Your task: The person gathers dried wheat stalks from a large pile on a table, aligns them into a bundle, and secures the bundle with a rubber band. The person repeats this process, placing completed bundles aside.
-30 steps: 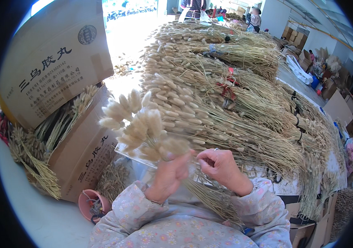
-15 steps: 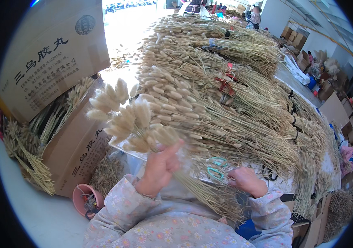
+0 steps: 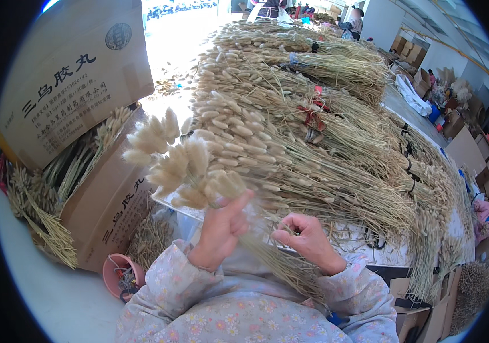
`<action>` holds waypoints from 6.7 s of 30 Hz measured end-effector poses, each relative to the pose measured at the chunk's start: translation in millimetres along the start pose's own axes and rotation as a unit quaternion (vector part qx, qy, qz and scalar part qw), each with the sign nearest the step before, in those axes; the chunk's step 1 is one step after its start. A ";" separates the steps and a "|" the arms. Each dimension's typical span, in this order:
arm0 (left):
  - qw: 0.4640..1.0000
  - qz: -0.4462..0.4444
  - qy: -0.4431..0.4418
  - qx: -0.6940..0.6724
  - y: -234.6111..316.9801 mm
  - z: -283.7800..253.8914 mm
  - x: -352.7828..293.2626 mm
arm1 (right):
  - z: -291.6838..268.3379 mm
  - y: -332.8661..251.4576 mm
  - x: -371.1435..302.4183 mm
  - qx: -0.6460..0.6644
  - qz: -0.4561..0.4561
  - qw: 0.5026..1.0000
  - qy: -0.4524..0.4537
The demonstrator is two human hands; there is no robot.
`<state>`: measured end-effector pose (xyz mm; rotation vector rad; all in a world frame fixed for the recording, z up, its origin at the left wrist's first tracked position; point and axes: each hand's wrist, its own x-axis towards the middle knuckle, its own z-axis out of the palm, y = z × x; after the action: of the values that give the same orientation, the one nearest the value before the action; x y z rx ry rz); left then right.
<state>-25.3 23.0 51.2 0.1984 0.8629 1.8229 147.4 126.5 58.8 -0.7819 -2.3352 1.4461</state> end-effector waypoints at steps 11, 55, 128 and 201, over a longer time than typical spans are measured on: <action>1.000 0.006 0.002 -0.001 -0.9 -3.4 4.7 | -9.9 35.7 -16.3 -0.032 -0.018 0.997 0.068; 0.998 0.058 0.000 -0.010 9.2 -21.6 21.5 | -59.5 84.5 -66.6 -0.118 -0.036 0.991 -0.047; 0.991 -0.025 -0.115 0.056 -11.9 -5.9 -3.7 | 17.0 -22.2 -18.3 -0.037 -0.030 0.998 0.043; 0.936 0.108 -0.307 0.131 -25.0 1.3 -15.5 | 41.0 -33.0 -39.7 -0.190 -0.213 0.939 0.191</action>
<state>0.6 14.6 40.0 1.0124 0.6420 1.6810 149.3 61.7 71.1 -0.5336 -2.3017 0.6105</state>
